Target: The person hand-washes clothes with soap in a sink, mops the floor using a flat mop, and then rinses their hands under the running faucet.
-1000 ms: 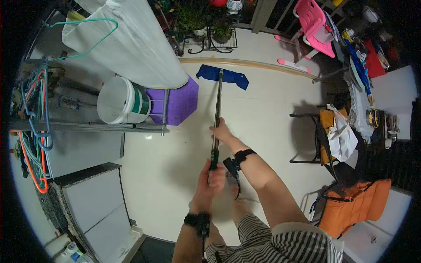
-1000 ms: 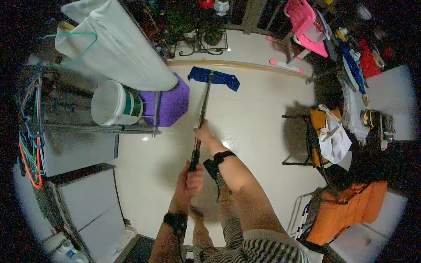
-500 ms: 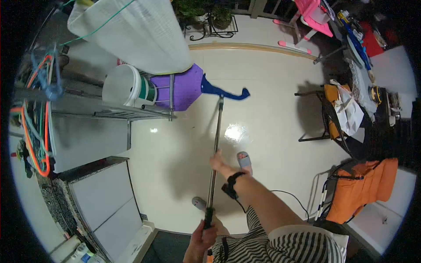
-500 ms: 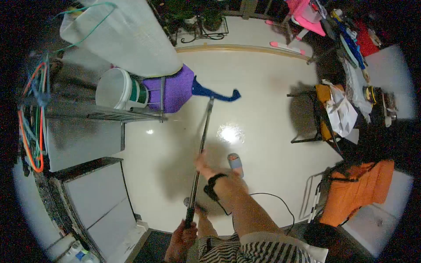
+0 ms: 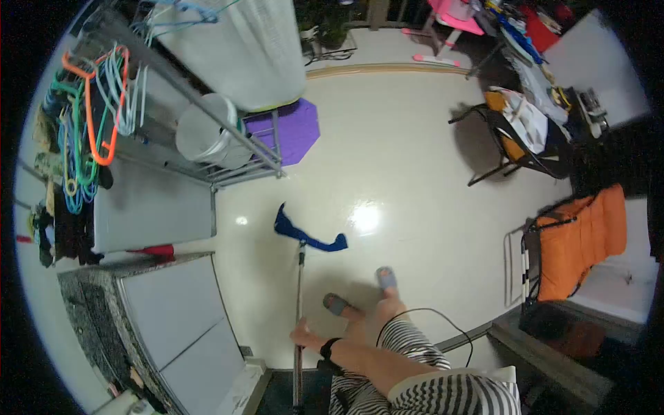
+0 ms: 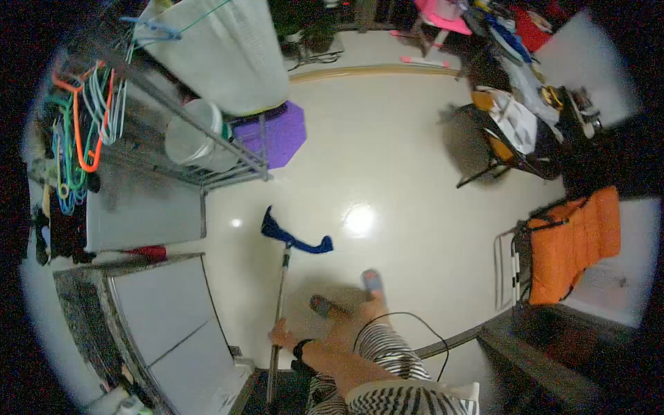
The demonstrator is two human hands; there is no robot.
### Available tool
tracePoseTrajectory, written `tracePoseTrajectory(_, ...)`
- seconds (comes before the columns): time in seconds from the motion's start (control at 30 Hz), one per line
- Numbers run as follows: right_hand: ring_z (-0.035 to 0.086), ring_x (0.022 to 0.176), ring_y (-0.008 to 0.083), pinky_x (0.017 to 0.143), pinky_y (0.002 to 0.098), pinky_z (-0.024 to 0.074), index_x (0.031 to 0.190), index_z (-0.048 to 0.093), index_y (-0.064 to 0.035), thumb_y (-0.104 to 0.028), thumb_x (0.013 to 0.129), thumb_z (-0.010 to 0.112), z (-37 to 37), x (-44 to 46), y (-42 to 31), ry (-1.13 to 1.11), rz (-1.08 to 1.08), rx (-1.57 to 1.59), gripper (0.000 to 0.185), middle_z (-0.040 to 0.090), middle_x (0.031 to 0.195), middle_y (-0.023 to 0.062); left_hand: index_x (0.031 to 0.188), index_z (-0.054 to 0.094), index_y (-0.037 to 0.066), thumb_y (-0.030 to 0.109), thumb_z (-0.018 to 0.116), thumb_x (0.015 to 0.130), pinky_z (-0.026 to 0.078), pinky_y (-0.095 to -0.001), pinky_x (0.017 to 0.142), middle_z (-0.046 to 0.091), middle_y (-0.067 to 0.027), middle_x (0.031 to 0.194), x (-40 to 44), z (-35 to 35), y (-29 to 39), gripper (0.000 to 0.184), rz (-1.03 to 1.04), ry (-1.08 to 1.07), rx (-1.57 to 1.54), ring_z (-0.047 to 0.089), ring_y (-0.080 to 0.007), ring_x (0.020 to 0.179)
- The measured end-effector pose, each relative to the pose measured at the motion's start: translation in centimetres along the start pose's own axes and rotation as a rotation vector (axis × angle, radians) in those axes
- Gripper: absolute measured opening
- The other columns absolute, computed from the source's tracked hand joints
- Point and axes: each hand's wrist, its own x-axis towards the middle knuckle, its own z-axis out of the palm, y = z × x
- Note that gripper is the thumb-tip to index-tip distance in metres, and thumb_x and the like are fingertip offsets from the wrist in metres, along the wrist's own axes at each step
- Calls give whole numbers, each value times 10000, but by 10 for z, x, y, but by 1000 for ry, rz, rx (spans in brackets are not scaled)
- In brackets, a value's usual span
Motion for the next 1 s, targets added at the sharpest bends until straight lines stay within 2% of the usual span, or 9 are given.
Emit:
tracePoseTrajectory(0.2,556,789,324,757,495,393,1177,454,56,-211,874,507,-4,-14,0,105,69,-137,407,551,1045,224,923,471,45,375,416,909,264,-219,358,344,4,585,12,5,14,335,-27,18,120,298,-79,419)
tracePoseTrajectory(0.37,557,876,365,791,491,397,1196,401,80,-196,837,542,-41,-40,53,20,810,-573,474,542,976,234,945,468,39,411,415,899,263,-228,344,351,-1,581,37,37,25,378,-89,0,233,300,-86,407)
tracePoseTrajectory(0.47,556,896,350,750,433,446,1157,375,97,-229,779,602,-108,-134,131,843,901,1247,549,541,981,246,958,467,36,432,414,894,262,-234,336,354,-4,579,59,57,24,405,-134,-53,241,302,-90,400)
tracePoseTrajectory(0.67,607,824,341,741,412,479,886,528,126,-182,687,615,-135,-213,264,1160,1171,987,377,596,850,268,949,487,28,390,443,890,318,-230,365,433,2,663,160,179,18,370,-260,-420,181,387,-88,451)
tracePoseTrajectory(0.73,586,498,279,590,432,494,651,570,59,-208,639,640,-135,-241,297,977,1019,1307,277,596,598,158,947,491,33,379,427,900,351,-235,370,445,-7,627,191,221,8,355,-366,-499,187,417,-119,444)
tracePoseTrajectory(0.8,607,538,256,522,398,474,639,624,-35,-183,602,639,-110,-248,329,694,870,545,154,602,599,132,938,498,24,320,455,907,358,-212,439,457,-5,663,221,240,-6,300,-712,-745,-96,427,-105,513)
tracePoseTrajectory(0.87,614,553,240,505,401,469,634,645,-71,-150,627,625,-115,-268,330,358,638,-193,82,603,601,130,947,492,17,309,468,905,353,-207,458,447,2,669,230,221,-27,297,-629,-722,-106,404,-98,520)
tracePoseTrajectory(0.9,617,679,260,630,427,438,659,671,-117,-130,694,577,-111,-252,332,-24,721,-98,102,648,681,95,956,486,10,299,482,902,348,-203,477,437,9,676,227,208,-33,294,-592,-684,-75,381,-91,527)
tracePoseTrajectory(1.0,620,580,233,620,421,449,627,685,-109,-137,601,660,-109,-237,280,-119,584,-163,45,635,612,88,977,480,25,342,470,905,335,-199,486,418,35,682,183,167,-20,325,-446,-570,97,327,-68,514)
